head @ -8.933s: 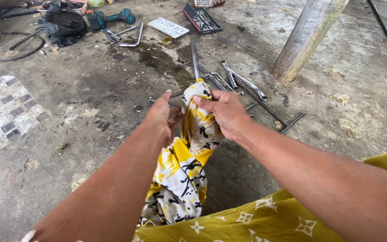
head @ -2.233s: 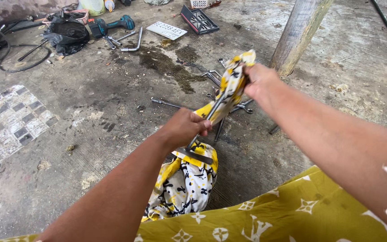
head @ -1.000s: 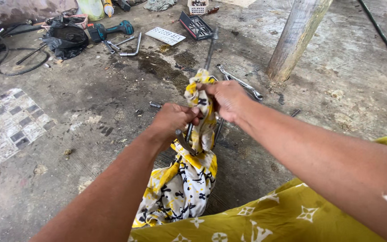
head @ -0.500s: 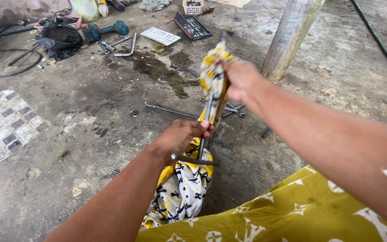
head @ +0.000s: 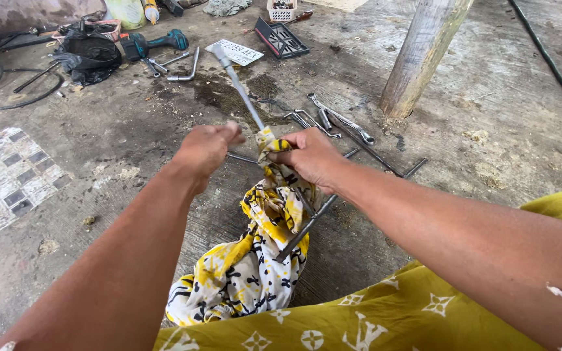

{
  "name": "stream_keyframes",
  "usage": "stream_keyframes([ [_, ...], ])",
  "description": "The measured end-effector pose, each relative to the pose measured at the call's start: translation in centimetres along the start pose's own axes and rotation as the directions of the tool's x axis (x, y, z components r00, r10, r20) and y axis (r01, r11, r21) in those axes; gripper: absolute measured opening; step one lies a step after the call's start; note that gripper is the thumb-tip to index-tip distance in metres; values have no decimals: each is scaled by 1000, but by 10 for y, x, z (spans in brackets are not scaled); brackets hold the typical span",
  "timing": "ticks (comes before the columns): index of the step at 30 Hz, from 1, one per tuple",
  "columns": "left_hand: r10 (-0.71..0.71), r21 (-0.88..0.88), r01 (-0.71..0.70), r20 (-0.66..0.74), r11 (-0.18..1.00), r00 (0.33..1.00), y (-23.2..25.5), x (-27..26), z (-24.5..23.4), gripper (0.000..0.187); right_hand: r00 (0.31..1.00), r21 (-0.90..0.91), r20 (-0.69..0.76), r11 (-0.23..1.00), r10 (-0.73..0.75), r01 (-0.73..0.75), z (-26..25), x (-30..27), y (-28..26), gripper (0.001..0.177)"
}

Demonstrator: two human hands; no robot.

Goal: The person sits on the floor and wipes several metal tools with a patterned cloth. They pick up each tool, wipe it thoroughly, and place it into a black bucket. The person repeats this process for multiple tools throughout the clip.

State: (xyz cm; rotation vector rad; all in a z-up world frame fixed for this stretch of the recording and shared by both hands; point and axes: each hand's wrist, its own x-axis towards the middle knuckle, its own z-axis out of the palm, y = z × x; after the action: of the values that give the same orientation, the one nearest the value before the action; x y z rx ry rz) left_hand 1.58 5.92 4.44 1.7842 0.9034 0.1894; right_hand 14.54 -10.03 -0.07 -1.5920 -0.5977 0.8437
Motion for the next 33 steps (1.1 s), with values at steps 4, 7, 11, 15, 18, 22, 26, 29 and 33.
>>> stream_keyframes([
  [4,289,-339,-274,-8,900,957,1,3,16,32,993,-40,60,993,-105,108,15,-8,-2,25],
  [7,338,-283,-339,-54,897,940,0,1,23,28,986,40,132,994,-104,99,21,-15,0,26],
  [11,142,-288,-190,-179,939,974,5,1,15,22,983,-206,178,974,-55,92,20,-23,2,28],
  [15,95,-416,-226,-312,881,945,4,4,-9,18,970,-592,234,781,-72,201,22,-30,17,30],
  [18,-12,-491,-168,-343,855,939,-3,8,-13,19,872,-533,310,690,-379,489,21,-25,35,47],
  [22,-223,-594,-58,-389,803,894,-22,16,-26,18,943,-401,-126,885,-310,237,0,0,55,34],
  [26,-379,-765,-41,-364,643,851,-49,30,-55,16,943,-262,-331,957,31,-123,-34,18,75,19],
  [29,-400,-789,54,-250,612,882,-72,39,-76,15,917,-81,-352,969,190,-232,-49,26,94,17],
  [33,-363,-671,256,-22,696,931,-83,42,-89,18,738,-58,-652,959,173,-276,-53,47,114,20],
])
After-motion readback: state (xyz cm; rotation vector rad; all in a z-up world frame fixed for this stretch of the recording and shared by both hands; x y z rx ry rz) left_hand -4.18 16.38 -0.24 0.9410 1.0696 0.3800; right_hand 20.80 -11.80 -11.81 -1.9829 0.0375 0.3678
